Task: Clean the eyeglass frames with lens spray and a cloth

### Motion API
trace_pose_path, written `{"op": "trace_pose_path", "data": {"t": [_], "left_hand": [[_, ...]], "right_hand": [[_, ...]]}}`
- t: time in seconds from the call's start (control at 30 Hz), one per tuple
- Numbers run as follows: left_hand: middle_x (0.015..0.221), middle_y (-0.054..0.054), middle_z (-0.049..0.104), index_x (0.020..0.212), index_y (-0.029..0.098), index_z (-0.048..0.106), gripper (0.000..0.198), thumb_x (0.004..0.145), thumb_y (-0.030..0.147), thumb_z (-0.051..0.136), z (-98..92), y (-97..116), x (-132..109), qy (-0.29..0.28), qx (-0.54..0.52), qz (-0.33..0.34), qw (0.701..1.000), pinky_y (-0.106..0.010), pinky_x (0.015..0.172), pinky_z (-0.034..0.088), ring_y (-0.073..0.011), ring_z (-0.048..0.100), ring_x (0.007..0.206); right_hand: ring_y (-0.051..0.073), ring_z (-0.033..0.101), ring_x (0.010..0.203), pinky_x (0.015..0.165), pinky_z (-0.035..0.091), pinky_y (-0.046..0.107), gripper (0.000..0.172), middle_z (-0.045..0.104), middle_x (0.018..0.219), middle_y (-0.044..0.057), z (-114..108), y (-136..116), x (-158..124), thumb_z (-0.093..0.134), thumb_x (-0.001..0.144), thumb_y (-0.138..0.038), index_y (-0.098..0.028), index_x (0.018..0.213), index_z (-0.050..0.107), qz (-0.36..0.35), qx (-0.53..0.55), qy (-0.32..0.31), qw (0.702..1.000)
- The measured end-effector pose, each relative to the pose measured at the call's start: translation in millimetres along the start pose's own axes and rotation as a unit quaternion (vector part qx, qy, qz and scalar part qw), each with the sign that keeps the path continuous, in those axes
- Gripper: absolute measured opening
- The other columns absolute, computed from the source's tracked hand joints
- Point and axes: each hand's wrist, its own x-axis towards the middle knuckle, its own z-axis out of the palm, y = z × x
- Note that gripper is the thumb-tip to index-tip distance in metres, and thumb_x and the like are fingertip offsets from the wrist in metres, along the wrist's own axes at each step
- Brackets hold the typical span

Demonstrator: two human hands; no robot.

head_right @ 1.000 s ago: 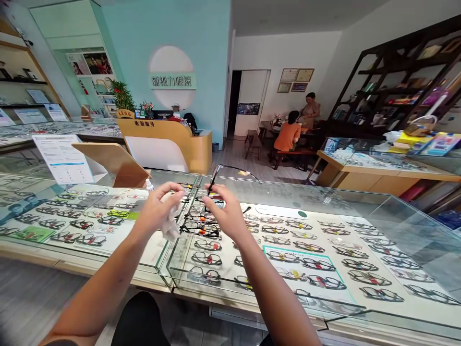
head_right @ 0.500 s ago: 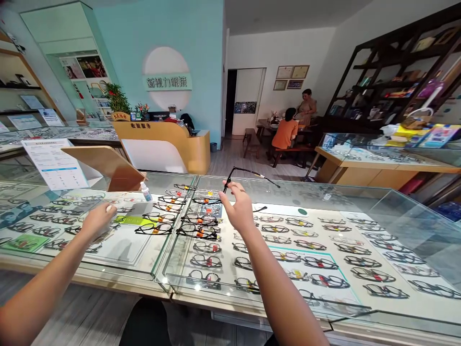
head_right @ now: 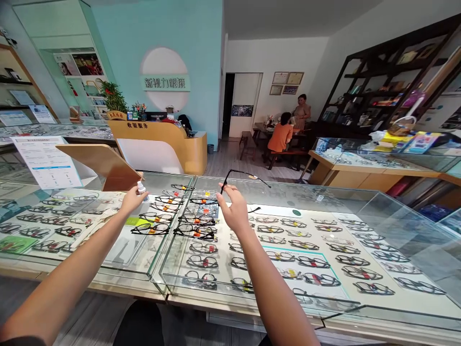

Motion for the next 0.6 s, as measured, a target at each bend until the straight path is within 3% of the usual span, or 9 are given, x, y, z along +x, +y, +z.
{"op": "trace_pose_path", "data": {"t": [0.1, 0.17, 0.37, 0.4, 0.5, 0.6], "left_hand": [[0.096, -0.013, 0.076, 0.087, 0.022, 0.058, 0.028, 0.076, 0.046, 0.065, -0.1, 17.0, -3.7, 0.005, -0.042, -0.004, 0.999, -0.044, 0.096, 0.052, -0.0374, 0.071, 0.107], [0.093, -0.012, 0.074, 0.086, 0.023, 0.056, 0.026, 0.074, 0.046, 0.061, -3.2, 42.4, -7.2, 0.009, -0.091, 0.023, 0.996, -0.044, 0.093, 0.053, -0.0355, 0.071, 0.102], [0.082, -0.005, 0.069, 0.087, 0.024, 0.051, 0.028, 0.071, 0.046, 0.054, -6.2, 170.7, -39.9, -0.051, -0.270, 0.159, 0.948, -0.036, 0.079, 0.058, -0.0211, 0.069, 0.077], [0.079, -0.003, 0.068, 0.085, 0.024, 0.052, 0.027, 0.070, 0.046, 0.057, -5.5, 192.0, -50.7, -0.071, -0.304, 0.183, 0.932, -0.033, 0.073, 0.057, -0.0185, 0.067, 0.071], [0.062, 0.001, 0.061, 0.080, 0.021, 0.058, 0.022, 0.065, 0.035, 0.067, -3.6, 243.2, -84.3, -0.177, -0.479, 0.227, 0.829, -0.027, 0.053, 0.043, -0.0129, 0.051, 0.051], [0.052, 0.005, 0.050, 0.074, 0.020, 0.063, 0.016, 0.064, 0.029, 0.071, -5.2, 272.2, -106.6, -0.243, -0.556, 0.236, 0.759, -0.025, 0.050, 0.037, -0.0106, 0.042, 0.047]], "right_hand": [[0.030, 0.071, 0.123, 0.105, 0.059, 0.048, 0.041, 0.079, 0.127, 0.016, 1.7, -3.6, 2.5, 0.059, 0.105, -0.047, -0.021, 0.131, 0.076, 0.014, 0.026, 0.010, 1.000], [0.029, 0.073, 0.118, 0.101, 0.061, 0.045, 0.041, 0.079, 0.128, 0.016, 2.4, -11.4, 12.9, 0.059, 0.104, -0.050, -0.021, 0.127, 0.078, 0.032, 0.064, 0.016, 0.997], [0.024, 0.075, 0.107, 0.099, 0.060, 0.040, 0.037, 0.082, 0.120, 0.011, -17.7, -62.3, 70.1, 0.065, 0.100, -0.051, -0.020, 0.111, 0.082, 0.013, 0.186, -0.033, 0.982], [0.024, 0.075, 0.107, 0.099, 0.059, 0.040, 0.036, 0.082, 0.119, 0.010, -23.9, -70.9, 77.0, 0.067, 0.099, -0.052, -0.020, 0.110, 0.082, 0.012, 0.211, -0.056, 0.976], [0.023, 0.073, 0.106, 0.098, 0.059, 0.040, 0.037, 0.081, 0.117, 0.009, -40.5, -89.4, 86.8, 0.072, 0.097, -0.054, -0.021, 0.113, 0.080, 0.019, 0.262, -0.122, 0.957], [0.021, 0.070, 0.101, 0.093, 0.056, 0.037, 0.036, 0.080, 0.113, 0.008, -52.1, -96.6, 85.1, 0.075, 0.096, -0.052, -0.021, 0.114, 0.081, 0.022, 0.283, -0.161, 0.945]]}}
